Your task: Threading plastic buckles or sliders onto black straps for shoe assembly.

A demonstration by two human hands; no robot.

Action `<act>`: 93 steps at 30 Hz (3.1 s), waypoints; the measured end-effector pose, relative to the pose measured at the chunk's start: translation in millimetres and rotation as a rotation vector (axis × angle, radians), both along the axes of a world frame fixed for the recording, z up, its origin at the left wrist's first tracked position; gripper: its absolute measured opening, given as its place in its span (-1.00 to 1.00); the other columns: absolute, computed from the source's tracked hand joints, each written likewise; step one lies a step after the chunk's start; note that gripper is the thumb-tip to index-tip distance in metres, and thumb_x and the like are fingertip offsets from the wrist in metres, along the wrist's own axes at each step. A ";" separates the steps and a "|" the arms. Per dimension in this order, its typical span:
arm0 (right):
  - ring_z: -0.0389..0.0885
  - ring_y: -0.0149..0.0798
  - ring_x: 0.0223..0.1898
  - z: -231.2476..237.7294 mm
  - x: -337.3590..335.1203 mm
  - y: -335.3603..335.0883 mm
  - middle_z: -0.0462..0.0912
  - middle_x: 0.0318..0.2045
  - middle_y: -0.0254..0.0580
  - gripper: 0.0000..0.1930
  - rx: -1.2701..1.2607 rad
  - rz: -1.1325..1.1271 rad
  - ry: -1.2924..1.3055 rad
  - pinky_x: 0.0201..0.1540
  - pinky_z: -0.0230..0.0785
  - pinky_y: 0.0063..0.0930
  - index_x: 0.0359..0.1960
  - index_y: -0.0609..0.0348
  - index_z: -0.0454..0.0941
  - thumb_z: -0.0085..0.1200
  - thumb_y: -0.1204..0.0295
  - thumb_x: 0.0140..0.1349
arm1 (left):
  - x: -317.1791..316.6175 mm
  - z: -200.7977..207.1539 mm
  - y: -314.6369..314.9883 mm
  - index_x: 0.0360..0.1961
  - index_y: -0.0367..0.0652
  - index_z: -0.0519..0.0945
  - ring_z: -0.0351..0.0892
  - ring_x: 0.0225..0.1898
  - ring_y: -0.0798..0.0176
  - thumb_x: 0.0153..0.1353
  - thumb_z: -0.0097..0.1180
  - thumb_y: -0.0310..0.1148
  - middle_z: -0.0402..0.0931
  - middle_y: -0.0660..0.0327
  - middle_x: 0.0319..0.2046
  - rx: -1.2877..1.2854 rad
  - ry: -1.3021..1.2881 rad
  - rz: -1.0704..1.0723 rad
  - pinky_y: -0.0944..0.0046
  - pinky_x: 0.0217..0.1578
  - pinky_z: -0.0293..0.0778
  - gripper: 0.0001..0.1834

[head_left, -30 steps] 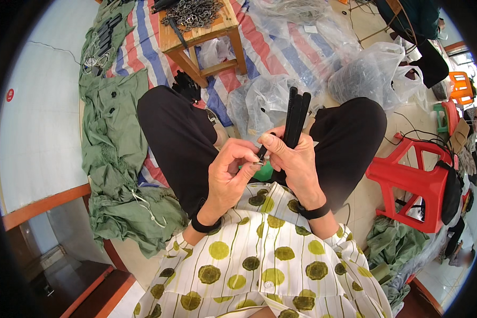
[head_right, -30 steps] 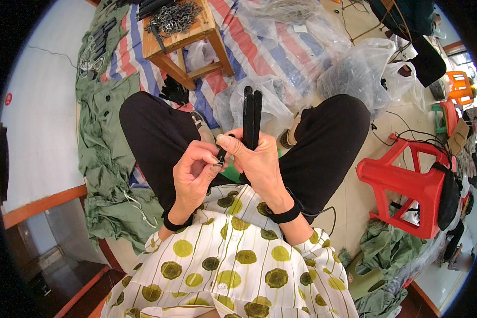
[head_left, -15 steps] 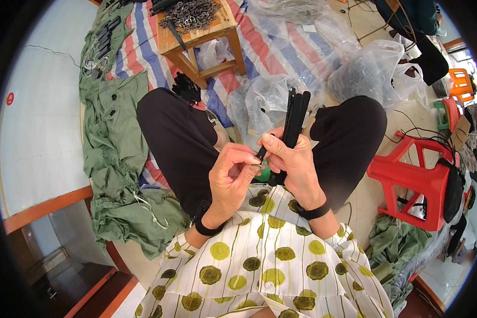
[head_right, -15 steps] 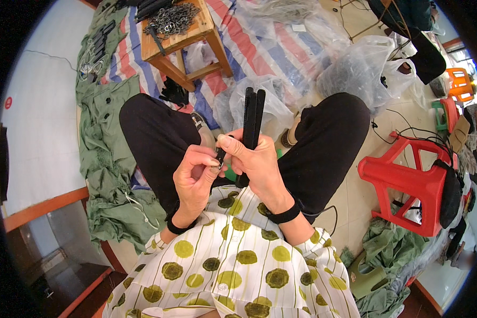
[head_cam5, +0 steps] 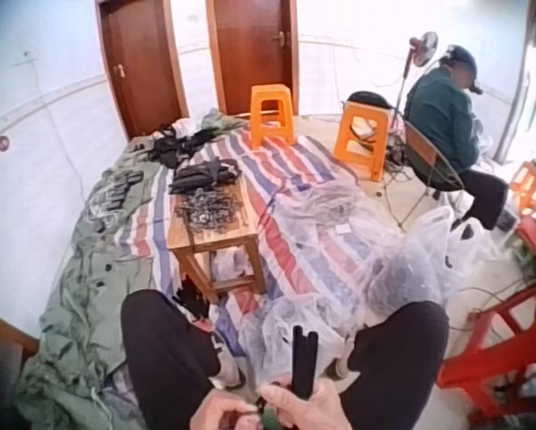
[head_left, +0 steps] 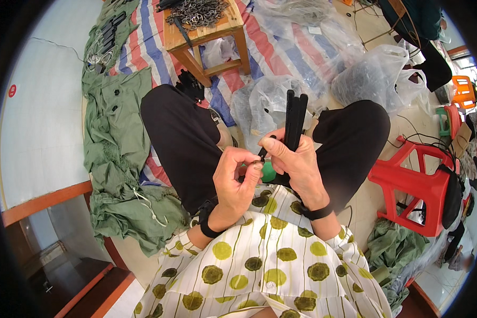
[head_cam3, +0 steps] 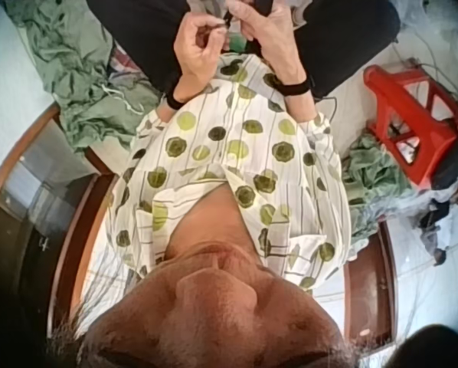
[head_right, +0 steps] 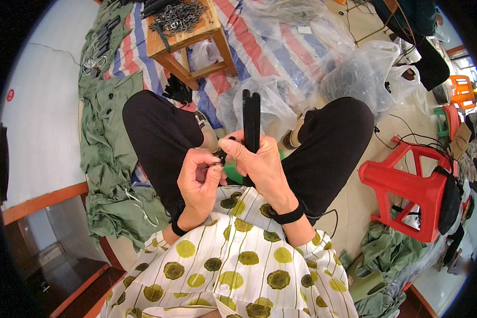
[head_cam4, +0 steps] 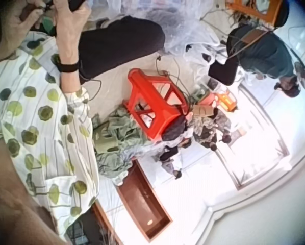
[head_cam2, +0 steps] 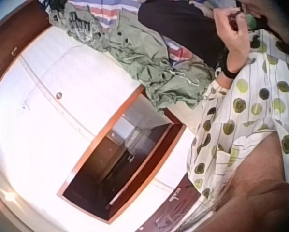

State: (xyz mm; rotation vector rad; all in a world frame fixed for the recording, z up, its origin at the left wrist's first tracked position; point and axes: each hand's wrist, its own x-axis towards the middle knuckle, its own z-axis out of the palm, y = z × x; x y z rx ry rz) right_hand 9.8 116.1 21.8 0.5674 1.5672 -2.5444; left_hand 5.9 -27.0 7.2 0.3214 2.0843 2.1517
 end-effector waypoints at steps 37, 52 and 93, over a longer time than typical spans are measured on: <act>0.37 -0.60 -0.55 2.2 5.5 -4.3 0.53 -0.60 -0.40 -0.84 0.332 -0.011 0.074 -0.53 0.20 -0.65 -0.35 0.30 0.58 0.18 0.45 0.10 | 0.0 -0.1 -1.2 -0.30 -0.28 0.34 0.44 -0.54 0.46 0.24 0.00 -0.53 0.37 0.26 -0.42 0.114 -0.176 -0.047 0.47 -0.54 0.44 -0.90; 0.39 -0.50 -0.54 2.7 7.2 -10.7 0.49 -0.52 -0.35 -0.88 0.578 -0.046 0.221 -0.47 0.23 -0.62 -0.37 0.23 0.57 0.19 0.53 0.03 | -2.9 0.3 -0.7 -0.32 -0.29 0.36 0.47 -0.52 0.47 0.17 0.03 -0.60 0.40 0.22 -0.39 0.000 -0.089 0.024 0.48 -0.56 0.46 -0.90; 0.33 -0.54 -0.53 3.8 3.6 -10.1 0.58 -0.42 -0.37 -0.80 0.712 -0.070 0.136 -0.41 0.26 -0.64 -0.22 0.20 0.52 0.16 0.54 0.10 | -23.4 -2.6 -9.7 -0.43 -0.25 0.39 0.41 -0.44 0.23 -0.13 0.31 -0.49 0.37 0.17 -0.44 -0.541 0.338 0.112 0.32 -0.39 0.37 -0.70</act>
